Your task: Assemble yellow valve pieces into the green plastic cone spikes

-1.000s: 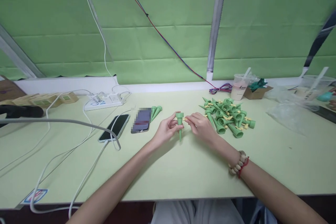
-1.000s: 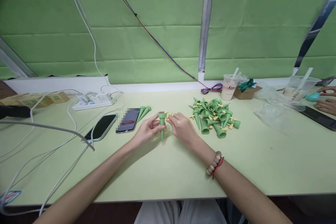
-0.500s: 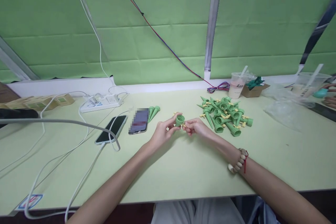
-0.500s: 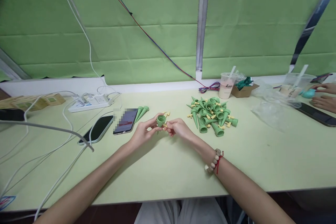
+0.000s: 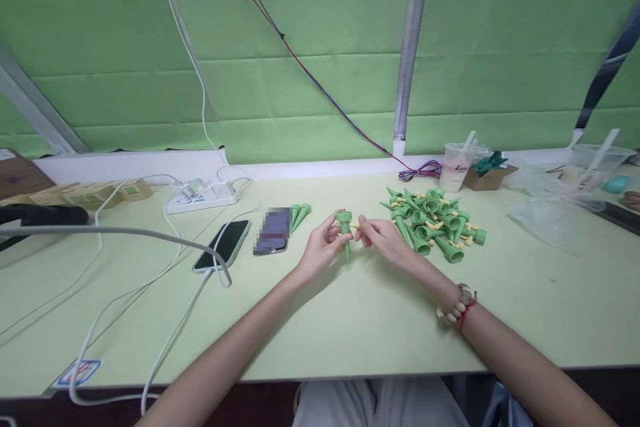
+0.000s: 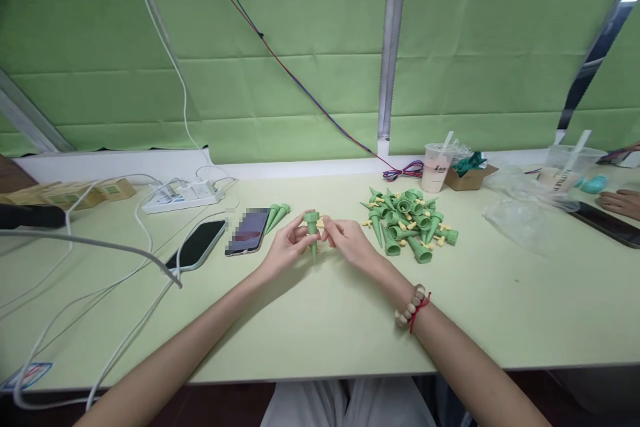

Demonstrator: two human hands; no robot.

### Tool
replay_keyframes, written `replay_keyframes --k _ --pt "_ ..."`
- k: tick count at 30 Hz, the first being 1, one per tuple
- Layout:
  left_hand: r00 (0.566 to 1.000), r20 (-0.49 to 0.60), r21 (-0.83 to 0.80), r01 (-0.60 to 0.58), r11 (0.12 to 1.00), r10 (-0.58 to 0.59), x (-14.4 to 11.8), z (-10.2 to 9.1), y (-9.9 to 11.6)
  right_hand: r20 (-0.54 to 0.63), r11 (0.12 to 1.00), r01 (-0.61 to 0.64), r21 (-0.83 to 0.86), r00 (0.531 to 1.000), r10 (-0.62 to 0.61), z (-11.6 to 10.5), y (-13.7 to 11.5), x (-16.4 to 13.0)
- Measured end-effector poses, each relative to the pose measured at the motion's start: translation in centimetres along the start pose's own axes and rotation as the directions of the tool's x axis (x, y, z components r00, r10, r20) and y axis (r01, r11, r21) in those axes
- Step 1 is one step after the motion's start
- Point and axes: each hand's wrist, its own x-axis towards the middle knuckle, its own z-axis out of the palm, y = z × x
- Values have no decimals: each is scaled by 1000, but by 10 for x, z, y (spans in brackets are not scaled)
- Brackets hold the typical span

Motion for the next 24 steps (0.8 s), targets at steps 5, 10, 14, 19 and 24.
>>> replay_keyframes --k 5,10,14,19,24 --pt "995 31 -74 92 993 -90 -3 -1 1 84 821 355 -448 931 -356 -12 4 -2" --pt "994 71 -59 93 994 -88 -4 0 4 218 630 435 -644 893 -394 -17 8 2" --pt "993 73 -61 98 993 -94 -5 0 7 232 597 441 -670 889 -396 -14 11 1" --pt "995 45 -56 88 995 -85 -5 0 10 125 671 396 -627 901 -416 -4 9 0" --pt "998 29 -73 60 996 -58 -6 1 15 33 764 378 -522 905 -425 0 5 1"
